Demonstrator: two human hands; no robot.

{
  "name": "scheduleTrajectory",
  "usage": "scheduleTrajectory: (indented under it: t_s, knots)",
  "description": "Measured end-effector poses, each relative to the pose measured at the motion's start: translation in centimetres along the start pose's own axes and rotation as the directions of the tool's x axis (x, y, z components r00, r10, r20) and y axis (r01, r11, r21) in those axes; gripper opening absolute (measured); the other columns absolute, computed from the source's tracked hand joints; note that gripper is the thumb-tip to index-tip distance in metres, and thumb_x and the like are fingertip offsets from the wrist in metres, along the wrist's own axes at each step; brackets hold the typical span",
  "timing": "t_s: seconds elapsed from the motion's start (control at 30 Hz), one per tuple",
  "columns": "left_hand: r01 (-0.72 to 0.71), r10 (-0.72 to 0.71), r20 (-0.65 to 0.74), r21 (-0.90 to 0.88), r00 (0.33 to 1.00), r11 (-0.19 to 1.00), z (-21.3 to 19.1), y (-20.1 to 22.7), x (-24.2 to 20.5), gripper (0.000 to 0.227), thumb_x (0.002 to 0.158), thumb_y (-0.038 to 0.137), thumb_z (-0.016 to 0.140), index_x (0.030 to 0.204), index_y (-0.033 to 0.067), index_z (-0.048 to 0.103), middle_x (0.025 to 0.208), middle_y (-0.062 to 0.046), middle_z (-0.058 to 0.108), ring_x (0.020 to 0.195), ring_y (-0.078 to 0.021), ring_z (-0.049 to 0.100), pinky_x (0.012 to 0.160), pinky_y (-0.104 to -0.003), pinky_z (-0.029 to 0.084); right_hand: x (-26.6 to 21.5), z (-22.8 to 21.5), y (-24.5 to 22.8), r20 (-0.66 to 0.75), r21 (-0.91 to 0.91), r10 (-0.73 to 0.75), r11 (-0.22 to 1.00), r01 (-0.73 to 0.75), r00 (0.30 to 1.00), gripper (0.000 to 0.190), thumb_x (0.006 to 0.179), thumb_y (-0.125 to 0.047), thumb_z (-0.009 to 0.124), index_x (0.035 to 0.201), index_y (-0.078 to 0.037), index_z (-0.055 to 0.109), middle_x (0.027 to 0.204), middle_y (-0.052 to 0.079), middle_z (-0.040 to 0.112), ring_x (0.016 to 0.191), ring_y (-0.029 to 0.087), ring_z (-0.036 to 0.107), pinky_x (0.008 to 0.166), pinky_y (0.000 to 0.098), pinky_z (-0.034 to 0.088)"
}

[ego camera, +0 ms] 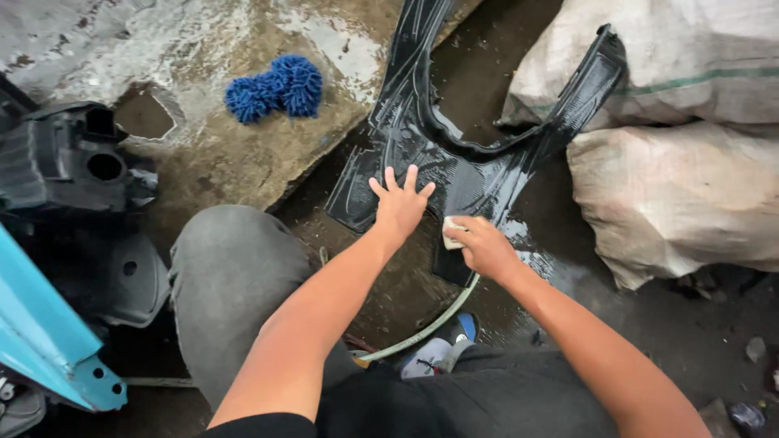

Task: The person scrubs a black plastic car part with a cloth, dipping it into a bucket of water. They wipe the surface thoroughly, turning the part over to clean different sides.

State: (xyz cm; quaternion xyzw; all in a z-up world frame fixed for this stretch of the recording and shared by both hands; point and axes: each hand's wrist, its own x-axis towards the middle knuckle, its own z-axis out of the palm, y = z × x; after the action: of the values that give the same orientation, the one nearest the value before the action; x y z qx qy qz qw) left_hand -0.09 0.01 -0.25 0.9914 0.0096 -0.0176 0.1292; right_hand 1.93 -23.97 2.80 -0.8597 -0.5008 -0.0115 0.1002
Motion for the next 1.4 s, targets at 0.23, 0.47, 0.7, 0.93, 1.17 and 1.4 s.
scheduleTrajectory:
  t_s: [0.23, 0.47, 0.7, 0.93, 1.17, 1.4]
  knots:
    - [-0.005, 0.005, 0.048, -0.011, 0.999, 1.000, -0.2, 0.0, 0.0, 0.039, 0.106, 0.029, 0.048, 0.142, 0.0383, 0.061, 0.161, -0.015, 0.044, 0.141, -0.0640, 0.033, 0.099, -0.089, 0.025, 2.3, -3.2, 1.1, 0.056, 0.263, 0.111, 0.957, -0.122, 0.992, 0.050, 0.072, 0.000, 0.061, 0.118, -0.014, 0.076, 0.118, 0.017, 0.072, 0.110, 0.042, 0.067, 0.100, 0.0506, 0.052]
    - [0.003, -0.001, 0.161, -0.013, 0.987, 1.000, -0.5, 0.0, 0.6, 0.054, 0.097, 0.041, 0.066, 0.150, 0.0375, 0.053, 0.167, -0.014, 0.033, 0.144, -0.0641, 0.025, 0.102, -0.089, 0.021, 1.9, -0.4, 0.7, 0.015, 0.014, 0.111, 0.994, -0.111, 0.994, 0.058, 0.075, -0.005, 0.063, 0.131, -0.020, 0.067, 0.131, 0.011, 0.065, 0.118, 0.032, 0.064, 0.103, 0.0427, 0.050]
    - [0.002, 0.000, 0.141, -0.014, 0.990, 1.000, -0.4, 0.0, 0.4, 0.056, 0.096, 0.044, 0.068, 0.150, 0.0362, 0.053, 0.166, -0.016, 0.034, 0.143, -0.0641, 0.026, 0.103, -0.089, 0.021, 0.6, -1.8, -3.0, 0.057, -0.035, 0.036, 0.999, -0.034, 0.998, 0.055, 0.074, -0.008, 0.066, 0.126, -0.023, 0.068, 0.133, 0.007, 0.064, 0.110, 0.032, 0.064, 0.096, 0.0406, 0.053]
    - [0.008, -0.003, 0.190, -0.026, 0.982, 1.000, 0.1, 0.0, 0.8, 0.056, 0.097, 0.044, 0.067, 0.151, 0.0381, 0.050, 0.168, -0.015, 0.030, 0.144, -0.0636, 0.024, 0.102, -0.090, 0.019, -1.4, -1.4, -4.2, 0.053, -0.010, 0.008, 1.000, -0.007, 0.999, 0.050, 0.077, -0.008, 0.063, 0.124, -0.024, 0.068, 0.130, 0.004, 0.066, 0.109, 0.031, 0.065, 0.092, 0.0383, 0.055]
    - [0.045, -0.026, 0.291, -0.057, 0.956, 0.997, -2.2, 0.2, 1.2, 0.059, 0.098, 0.043, 0.066, 0.154, 0.0356, 0.047, 0.169, -0.014, 0.026, 0.146, -0.0622, 0.020, 0.103, -0.089, 0.017, -2.3, -2.0, -5.1, 0.077, 0.077, -0.014, 0.997, 0.008, 0.997, 0.044, 0.078, -0.010, 0.063, 0.119, -0.025, 0.069, 0.128, 0.001, 0.069, 0.109, 0.029, 0.065, 0.093, 0.0381, 0.056]
    - [0.126, -0.074, 0.405, -0.103, 0.911, 0.987, -4.1, 0.9, 1.3, 0.076, 0.090, 0.054, 0.071, 0.157, 0.0334, 0.042, 0.172, -0.013, 0.016, 0.148, -0.0633, 0.007, 0.103, -0.092, 0.009, -3.0, -3.6, -5.6, 0.224, 0.242, -0.044, 0.970, -0.012, 0.974, 0.037, 0.074, -0.008, 0.071, 0.107, -0.025, 0.075, 0.122, 0.002, 0.074, 0.107, 0.027, 0.067, 0.094, 0.0390, 0.056]
